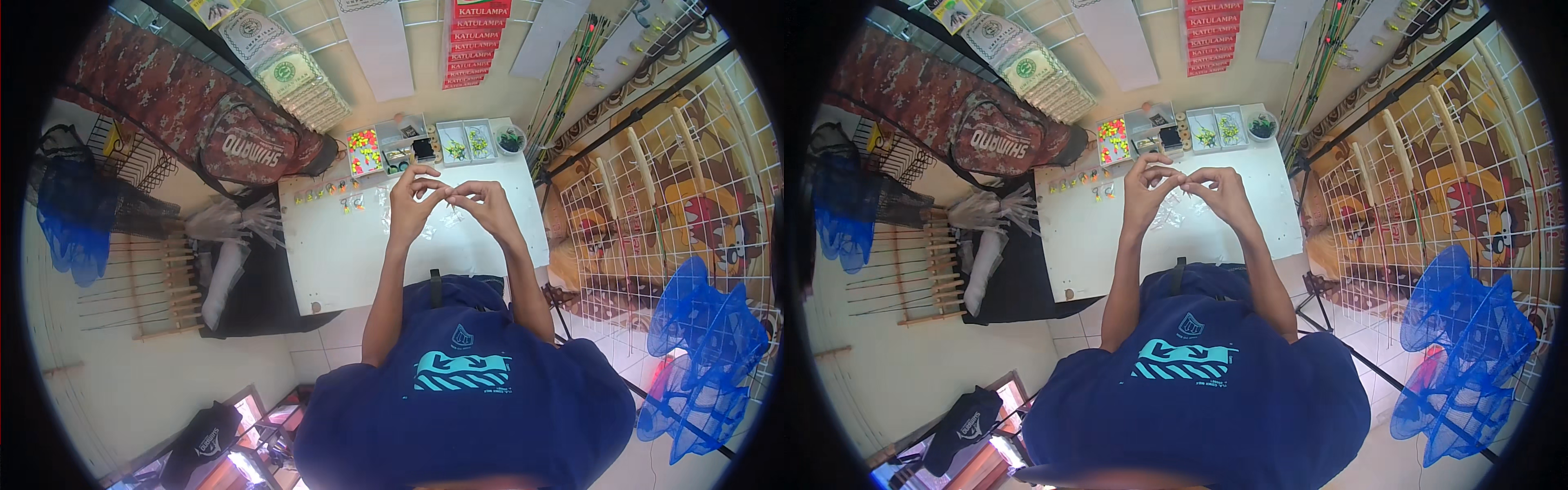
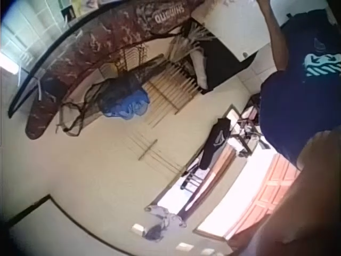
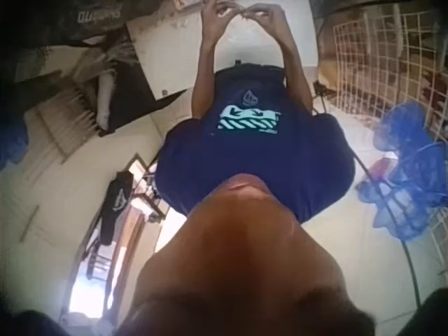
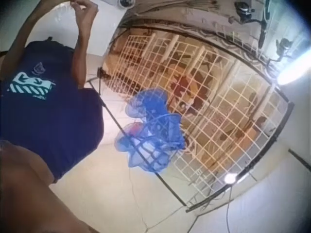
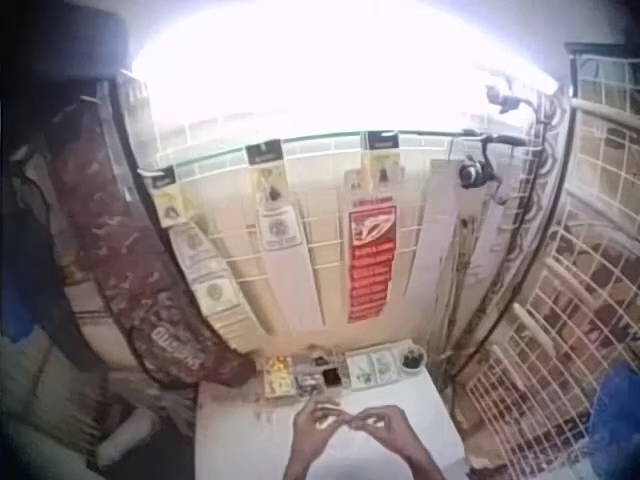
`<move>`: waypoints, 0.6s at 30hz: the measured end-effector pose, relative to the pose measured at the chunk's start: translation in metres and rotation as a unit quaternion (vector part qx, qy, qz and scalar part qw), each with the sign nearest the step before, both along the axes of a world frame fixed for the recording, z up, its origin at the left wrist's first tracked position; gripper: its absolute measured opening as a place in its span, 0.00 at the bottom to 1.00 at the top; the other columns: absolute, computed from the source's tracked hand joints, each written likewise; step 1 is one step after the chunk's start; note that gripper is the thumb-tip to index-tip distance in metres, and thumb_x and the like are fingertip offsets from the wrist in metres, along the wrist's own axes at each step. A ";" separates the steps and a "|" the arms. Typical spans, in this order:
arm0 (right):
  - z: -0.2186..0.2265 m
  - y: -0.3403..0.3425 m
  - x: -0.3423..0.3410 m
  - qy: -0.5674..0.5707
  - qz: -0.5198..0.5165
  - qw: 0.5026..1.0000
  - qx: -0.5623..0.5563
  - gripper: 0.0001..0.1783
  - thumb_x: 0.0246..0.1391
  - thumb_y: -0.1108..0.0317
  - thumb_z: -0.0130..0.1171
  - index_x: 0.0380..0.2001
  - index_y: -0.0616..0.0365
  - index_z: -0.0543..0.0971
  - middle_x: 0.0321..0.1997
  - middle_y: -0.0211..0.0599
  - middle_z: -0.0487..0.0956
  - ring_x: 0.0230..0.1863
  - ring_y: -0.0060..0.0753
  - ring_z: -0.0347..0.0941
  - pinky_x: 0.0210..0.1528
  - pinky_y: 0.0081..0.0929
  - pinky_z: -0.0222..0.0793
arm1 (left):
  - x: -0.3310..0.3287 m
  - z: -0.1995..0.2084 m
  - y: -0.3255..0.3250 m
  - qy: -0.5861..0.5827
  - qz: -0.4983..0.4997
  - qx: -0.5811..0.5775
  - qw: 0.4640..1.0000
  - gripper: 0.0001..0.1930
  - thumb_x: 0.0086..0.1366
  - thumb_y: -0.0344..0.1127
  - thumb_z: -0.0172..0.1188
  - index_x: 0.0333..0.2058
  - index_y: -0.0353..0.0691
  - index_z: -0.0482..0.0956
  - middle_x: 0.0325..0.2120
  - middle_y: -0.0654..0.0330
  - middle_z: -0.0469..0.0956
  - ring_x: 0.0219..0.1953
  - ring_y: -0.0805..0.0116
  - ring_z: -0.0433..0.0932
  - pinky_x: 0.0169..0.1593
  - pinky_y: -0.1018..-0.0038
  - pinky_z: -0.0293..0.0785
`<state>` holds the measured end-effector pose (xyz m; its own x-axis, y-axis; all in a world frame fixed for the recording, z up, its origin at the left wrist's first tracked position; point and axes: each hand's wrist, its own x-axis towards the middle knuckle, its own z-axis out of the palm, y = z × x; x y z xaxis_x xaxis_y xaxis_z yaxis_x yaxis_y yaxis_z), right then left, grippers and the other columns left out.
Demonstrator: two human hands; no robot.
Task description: Assembling small fishing tackle components such as beads and sinkers onto a line.
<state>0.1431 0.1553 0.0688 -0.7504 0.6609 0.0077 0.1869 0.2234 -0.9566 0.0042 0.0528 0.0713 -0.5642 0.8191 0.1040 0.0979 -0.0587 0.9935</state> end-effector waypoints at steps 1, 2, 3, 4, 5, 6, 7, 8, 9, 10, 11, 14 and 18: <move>-0.002 0.000 0.002 0.012 0.003 0.999 -0.034 0.09 0.48 0.64 0.66 0.31 0.56 0.85 0.26 0.31 0.83 0.31 0.22 0.77 0.36 0.24 0.68 | 0.001 -0.002 -0.001 -0.006 -0.006 -0.003 1.000 0.14 0.54 0.29 0.67 0.38 0.39 0.73 0.25 0.63 0.82 0.26 0.84 0.71 0.30 0.82 0.58; -0.004 -0.001 0.004 0.010 0.002 0.999 -0.036 0.09 0.48 0.64 0.66 0.31 0.56 0.85 0.26 0.31 0.83 0.31 0.22 0.77 0.36 0.24 0.68 | 0.003 -0.004 0.000 -0.008 -0.007 -0.005 1.000 0.14 0.54 0.29 0.67 0.38 0.39 0.73 0.25 0.63 0.82 0.26 0.84 0.71 0.30 0.82 0.58; -0.007 -0.001 0.007 0.006 -0.016 0.999 -0.039 0.09 0.48 0.64 0.66 0.31 0.57 0.85 0.26 0.31 0.83 0.31 0.21 0.77 0.36 0.23 0.67 | 0.004 -0.007 0.001 -0.004 -0.018 0.004 1.000 0.14 0.54 0.30 0.67 0.38 0.39 0.74 0.26 0.63 0.82 0.27 0.84 0.71 0.31 0.82 0.58; -0.008 -0.002 0.010 0.002 -0.035 0.999 -0.042 0.09 0.48 0.64 0.66 0.31 0.57 0.85 0.26 0.30 0.83 0.30 0.19 0.76 0.36 0.22 0.67 | 0.005 -0.010 0.002 0.001 -0.029 0.014 0.999 0.14 0.55 0.30 0.67 0.39 0.39 0.74 0.26 0.63 0.82 0.27 0.84 0.71 0.31 0.82 0.58; -0.010 -0.003 0.014 -0.002 -0.063 0.997 -0.033 0.10 0.48 0.62 0.66 0.30 0.56 0.85 0.27 0.32 0.83 0.32 0.22 0.76 0.36 0.24 0.67 | 0.006 -0.013 0.003 -0.033 -0.040 0.011 0.999 0.14 0.55 0.31 0.67 0.40 0.40 0.75 0.29 0.63 0.82 0.30 0.85 0.71 0.33 0.83 0.59; -0.016 -0.003 0.019 -0.005 -0.066 0.997 -0.036 0.10 0.48 0.62 0.66 0.30 0.56 0.85 0.27 0.32 0.83 0.32 0.22 0.76 0.36 0.24 0.67 | 0.008 -0.021 0.006 -0.036 -0.043 0.008 0.998 0.14 0.55 0.31 0.67 0.40 0.40 0.75 0.29 0.63 0.82 0.30 0.85 0.71 0.33 0.83 0.59; -0.024 -0.002 0.024 -0.009 -0.100 0.995 0.001 0.10 0.47 0.61 0.66 0.30 0.55 0.85 0.28 0.32 0.83 0.33 0.24 0.76 0.36 0.26 0.67 | 0.008 -0.036 0.009 -0.069 -0.009 0.013 0.997 0.14 0.55 0.32 0.67 0.40 0.40 0.75 0.29 0.64 0.81 0.30 0.85 0.71 0.33 0.83 0.60; -0.028 -0.001 0.030 -0.015 -0.134 0.990 0.037 0.10 0.47 0.60 0.66 0.30 0.54 0.85 0.29 0.33 0.83 0.34 0.26 0.75 0.37 0.28 0.67 | 0.009 -0.048 0.012 -0.102 0.025 0.017 0.994 0.14 0.55 0.33 0.67 0.40 0.40 0.76 0.30 0.64 0.81 0.31 0.85 0.70 0.33 0.83 0.60; -0.032 -0.002 0.037 -0.019 -0.155 0.988 0.016 0.11 0.47 0.59 0.67 0.30 0.53 0.85 0.30 0.35 0.83 0.36 0.29 0.75 0.38 0.31 0.67 | 0.008 -0.060 0.012 -0.029 0.039 -0.031 0.998 0.13 0.56 0.33 0.67 0.39 0.39 0.76 0.33 0.61 0.80 0.33 0.80 0.72 0.36 0.79 0.67; -0.034 -0.003 0.045 -0.023 -0.156 0.987 0.014 0.11 0.47 0.59 0.67 0.30 0.53 0.85 0.30 0.35 0.83 0.36 0.29 0.75 0.38 0.31 0.67 | 0.010 -0.076 0.012 -0.033 0.037 -0.034 0.998 0.13 0.56 0.33 0.67 0.39 0.39 0.76 0.33 0.61 0.80 0.33 0.80 0.72 0.36 0.79 0.67; -0.036 -0.004 0.052 -0.036 -0.161 0.986 0.017 0.11 0.46 0.59 0.67 0.30 0.54 0.85 0.30 0.34 0.83 0.35 0.29 0.75 0.39 0.32 0.67 | 0.012 -0.093 0.012 0.046 0.041 -0.056 0.997 0.14 0.55 0.34 0.68 0.38 0.38 0.77 0.34 0.61 0.80 0.32 0.77 0.73 0.37 0.78 0.68; -0.038 -0.008 0.073 -0.061 -0.175 0.983 0.005 0.11 0.46 0.60 0.67 0.30 0.55 0.85 0.30 0.34 0.84 0.35 0.30 0.75 0.39 0.32 0.66 | 0.022 -0.136 0.012 0.194 0.028 -0.118 0.973 0.16 0.52 0.38 0.70 0.38 0.38 0.78 0.34 0.60 0.80 0.34 0.69 0.75 0.40 0.74 0.69; -0.037 -0.019 0.093 -0.097 -0.215 0.971 0.035 0.10 0.47 0.61 0.66 0.30 0.55 0.85 0.30 0.34 0.84 0.35 0.30 0.77 0.38 0.31 0.65 | 0.029 -0.193 0.006 0.350 -0.009 -0.187 0.918 0.25 0.46 0.46 0.72 0.42 0.43 0.78 0.39 0.59 0.75 0.40 0.58 0.71 0.45 0.61 0.64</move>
